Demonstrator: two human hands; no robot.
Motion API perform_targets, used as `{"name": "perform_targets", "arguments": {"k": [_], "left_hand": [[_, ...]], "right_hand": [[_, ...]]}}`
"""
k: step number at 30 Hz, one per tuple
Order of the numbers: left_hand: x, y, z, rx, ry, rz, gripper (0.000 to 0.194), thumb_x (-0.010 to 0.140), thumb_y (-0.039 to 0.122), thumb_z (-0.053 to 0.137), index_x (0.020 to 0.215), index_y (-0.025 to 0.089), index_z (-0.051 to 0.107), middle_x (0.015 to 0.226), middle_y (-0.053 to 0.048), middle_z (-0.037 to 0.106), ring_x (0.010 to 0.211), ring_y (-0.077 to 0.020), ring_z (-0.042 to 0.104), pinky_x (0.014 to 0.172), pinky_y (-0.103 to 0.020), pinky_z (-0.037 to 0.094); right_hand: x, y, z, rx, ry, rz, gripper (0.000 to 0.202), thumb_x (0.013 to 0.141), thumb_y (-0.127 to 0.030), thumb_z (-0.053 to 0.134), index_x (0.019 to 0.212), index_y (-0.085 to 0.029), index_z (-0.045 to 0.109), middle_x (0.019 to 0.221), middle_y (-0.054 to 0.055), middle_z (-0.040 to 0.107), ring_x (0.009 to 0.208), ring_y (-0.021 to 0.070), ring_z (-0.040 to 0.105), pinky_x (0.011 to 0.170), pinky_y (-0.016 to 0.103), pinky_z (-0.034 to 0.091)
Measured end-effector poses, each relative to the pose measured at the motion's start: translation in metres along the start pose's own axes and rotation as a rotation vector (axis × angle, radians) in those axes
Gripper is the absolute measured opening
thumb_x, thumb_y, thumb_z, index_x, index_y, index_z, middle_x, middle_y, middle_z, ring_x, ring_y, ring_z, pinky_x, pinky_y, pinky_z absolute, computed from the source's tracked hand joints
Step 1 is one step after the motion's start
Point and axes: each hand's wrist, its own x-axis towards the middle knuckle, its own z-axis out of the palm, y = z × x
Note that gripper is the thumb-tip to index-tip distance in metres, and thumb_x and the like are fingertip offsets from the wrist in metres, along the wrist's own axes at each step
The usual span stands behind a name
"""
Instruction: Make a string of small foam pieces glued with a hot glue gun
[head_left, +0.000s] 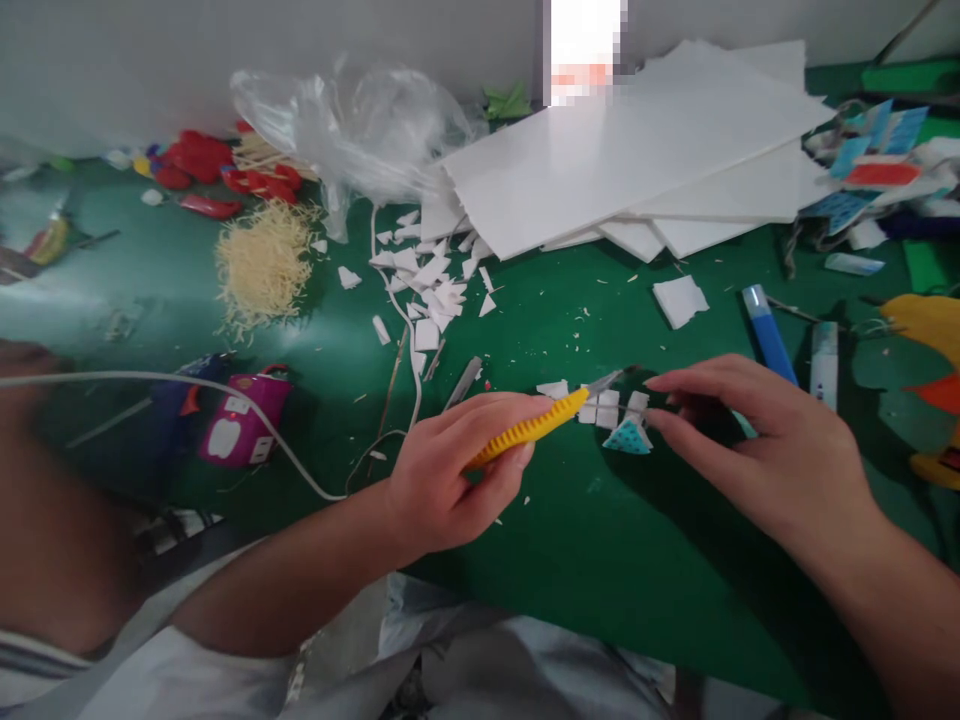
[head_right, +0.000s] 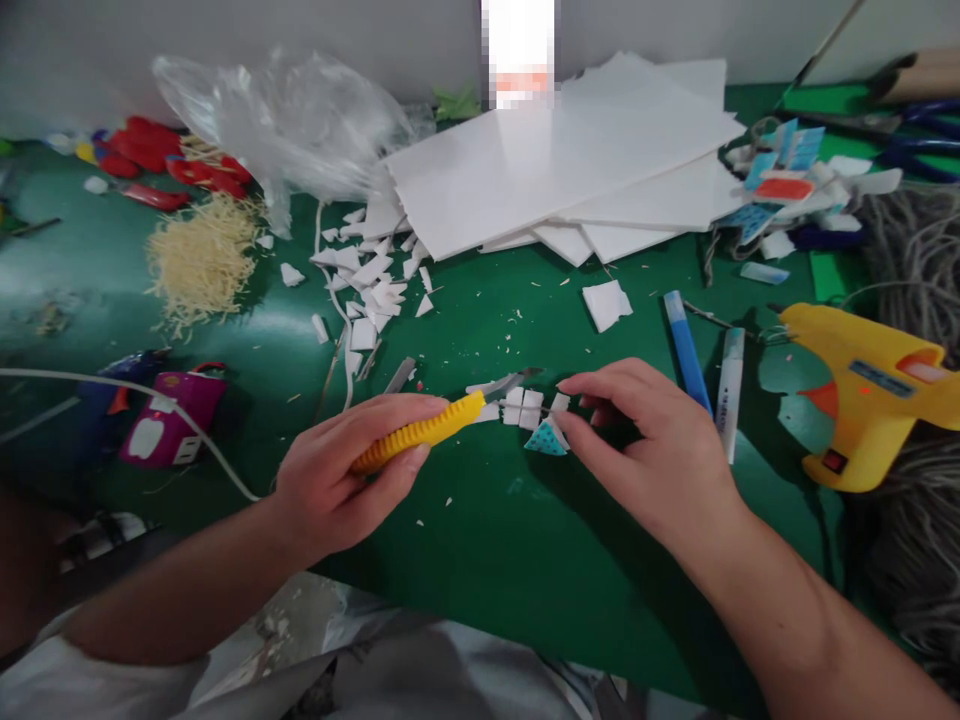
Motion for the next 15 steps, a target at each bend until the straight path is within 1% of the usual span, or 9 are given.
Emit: {"name": "perform_targets", "arguments": {"k": [2,4,6,8,10,12,15], "left_hand": [[0.001,-0.001,-0.005,0.094,0.028,-0.015,0.034,0.094,0.008,0.057,0.123,0.022,0.065,0.115,-0.004,0.078,0.096,-0.0151,0.075,0.087,-0.023,0.062],[0.003,-0.004,-0.012,0.202,0.08,-0.048,0.034,0.094,0.01,0.059,0.125,0.023,0.065,0.118,-0.003,0.077,0.099,-0.0162,0.075,0.089,-0.024,0.061],[0.005,-0.008,-0.02,0.293,0.153,-0.09,0.034,0.094,0.012,0.061,0.126,0.024,0.065,0.122,-0.003,0.075,0.104,-0.0186,0.074,0.094,-0.028,0.06],[0.006,-0.012,-0.027,0.356,0.19,-0.119,0.034,0.096,0.015,0.061,0.128,0.025,0.065,0.125,-0.003,0.074,0.11,-0.0212,0.072,0.099,-0.033,0.059],[0.006,-0.015,-0.033,0.402,0.169,-0.127,0.033,0.097,0.016,0.059,0.128,0.026,0.065,0.126,-0.003,0.073,0.116,-0.0228,0.069,0.105,-0.036,0.056],[0.004,-0.017,-0.034,0.435,0.123,-0.128,0.032,0.097,0.014,0.056,0.127,0.023,0.064,0.126,-0.005,0.072,0.119,-0.0228,0.067,0.108,-0.038,0.054],[0.001,-0.021,-0.029,0.451,0.036,-0.132,0.033,0.097,0.011,0.053,0.128,0.017,0.062,0.126,-0.01,0.069,0.12,-0.0233,0.065,0.106,-0.039,0.054]], "right_hand": [[-0.001,0.002,0.001,-0.011,-0.03,-0.062,0.016,0.088,-0.031,0.07,0.102,-0.025,0.071,0.091,0.003,0.069,0.065,0.0122,0.064,0.056,0.026,0.053],[-0.002,0.003,0.003,-0.041,-0.071,-0.126,0.02,0.087,-0.032,0.071,0.105,-0.024,0.071,0.097,0.005,0.069,0.07,0.0137,0.067,0.058,0.027,0.055],[-0.003,0.002,0.004,-0.09,-0.09,-0.181,0.019,0.088,-0.031,0.07,0.106,-0.023,0.07,0.097,0.006,0.069,0.075,0.0158,0.069,0.059,0.028,0.055],[-0.003,0.001,0.005,-0.138,-0.085,-0.228,0.016,0.089,-0.029,0.067,0.104,-0.024,0.07,0.097,0.006,0.07,0.079,0.0175,0.07,0.061,0.029,0.056],[-0.003,-0.002,0.004,-0.148,-0.07,-0.257,0.011,0.091,-0.03,0.065,0.099,-0.024,0.07,0.096,0.006,0.07,0.078,0.0178,0.07,0.061,0.03,0.056],[-0.003,-0.005,0.002,-0.111,-0.064,-0.274,0.008,0.092,-0.032,0.064,0.092,-0.025,0.068,0.093,0.005,0.07,0.076,0.0175,0.07,0.062,0.031,0.056],[-0.002,-0.008,-0.002,-0.045,-0.039,-0.281,0.009,0.092,-0.033,0.064,0.088,-0.026,0.067,0.089,0.004,0.07,0.074,0.0175,0.07,0.062,0.032,0.057]]}}
